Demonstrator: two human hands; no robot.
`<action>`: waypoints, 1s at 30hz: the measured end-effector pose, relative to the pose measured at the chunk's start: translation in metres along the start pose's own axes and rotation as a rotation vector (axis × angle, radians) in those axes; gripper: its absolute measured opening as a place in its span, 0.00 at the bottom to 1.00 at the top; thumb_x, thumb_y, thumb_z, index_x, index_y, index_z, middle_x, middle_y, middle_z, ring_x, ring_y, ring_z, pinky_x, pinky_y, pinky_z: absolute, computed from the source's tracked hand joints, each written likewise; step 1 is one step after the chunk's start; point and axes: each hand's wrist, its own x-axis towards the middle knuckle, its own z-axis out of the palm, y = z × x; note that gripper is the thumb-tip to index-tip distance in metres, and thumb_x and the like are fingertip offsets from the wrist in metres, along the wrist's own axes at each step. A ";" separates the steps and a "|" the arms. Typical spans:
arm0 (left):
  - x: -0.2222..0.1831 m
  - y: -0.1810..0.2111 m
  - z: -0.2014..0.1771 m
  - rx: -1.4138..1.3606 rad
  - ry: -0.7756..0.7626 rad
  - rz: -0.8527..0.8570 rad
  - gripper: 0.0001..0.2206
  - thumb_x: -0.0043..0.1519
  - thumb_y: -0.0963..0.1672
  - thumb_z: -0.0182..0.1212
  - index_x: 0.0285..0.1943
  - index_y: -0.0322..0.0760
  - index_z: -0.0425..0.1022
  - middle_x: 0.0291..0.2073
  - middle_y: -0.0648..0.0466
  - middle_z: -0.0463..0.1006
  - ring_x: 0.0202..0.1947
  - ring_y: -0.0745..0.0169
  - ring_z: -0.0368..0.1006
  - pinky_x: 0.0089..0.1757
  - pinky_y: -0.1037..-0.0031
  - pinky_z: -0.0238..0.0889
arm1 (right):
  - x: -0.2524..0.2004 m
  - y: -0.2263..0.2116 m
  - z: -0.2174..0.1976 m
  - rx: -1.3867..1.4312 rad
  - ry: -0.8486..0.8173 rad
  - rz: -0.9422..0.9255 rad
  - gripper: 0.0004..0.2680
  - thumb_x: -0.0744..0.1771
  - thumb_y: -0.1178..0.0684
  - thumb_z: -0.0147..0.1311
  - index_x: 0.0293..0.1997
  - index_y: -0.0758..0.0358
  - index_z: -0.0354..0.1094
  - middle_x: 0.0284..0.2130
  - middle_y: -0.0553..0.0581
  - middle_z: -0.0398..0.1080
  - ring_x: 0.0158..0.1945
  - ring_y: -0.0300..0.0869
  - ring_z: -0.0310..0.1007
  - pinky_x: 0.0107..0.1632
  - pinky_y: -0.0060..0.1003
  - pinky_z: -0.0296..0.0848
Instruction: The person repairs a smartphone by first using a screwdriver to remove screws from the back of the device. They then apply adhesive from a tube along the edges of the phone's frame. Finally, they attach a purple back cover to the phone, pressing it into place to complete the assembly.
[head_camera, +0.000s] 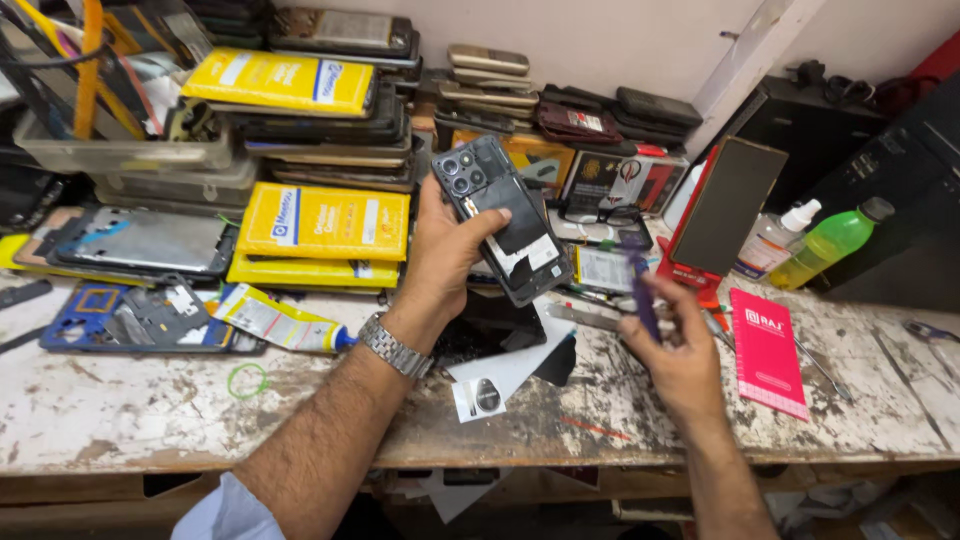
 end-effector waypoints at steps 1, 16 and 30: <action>-0.001 -0.001 0.000 -0.018 -0.015 0.003 0.33 0.55 0.35 0.62 0.71 0.42 0.54 0.47 0.51 0.78 0.42 0.64 0.80 0.36 0.75 0.77 | 0.001 0.000 0.002 0.012 0.013 -0.084 0.21 0.65 0.53 0.63 0.66 0.55 0.66 0.46 0.55 0.71 0.46 0.40 0.71 0.46 0.35 0.76; 0.001 -0.001 -0.003 0.037 -0.033 0.022 0.28 0.60 0.40 0.60 0.71 0.41 0.57 0.46 0.55 0.77 0.39 0.70 0.76 0.26 0.82 0.66 | 0.016 -0.009 0.002 0.953 -0.436 0.202 0.22 0.71 0.40 0.46 0.69 0.64 0.57 0.57 0.72 0.70 0.52 0.53 0.77 0.50 0.48 0.80; -0.018 -0.011 0.017 -0.158 -0.170 -0.133 0.22 0.69 0.52 0.40 0.71 0.47 0.59 0.55 0.49 0.75 0.49 0.59 0.77 0.40 0.64 0.79 | 0.003 -0.084 0.064 -0.499 0.045 -0.688 0.23 0.63 0.46 0.69 0.63 0.58 0.68 0.57 0.65 0.69 0.60 0.56 0.68 0.62 0.49 0.69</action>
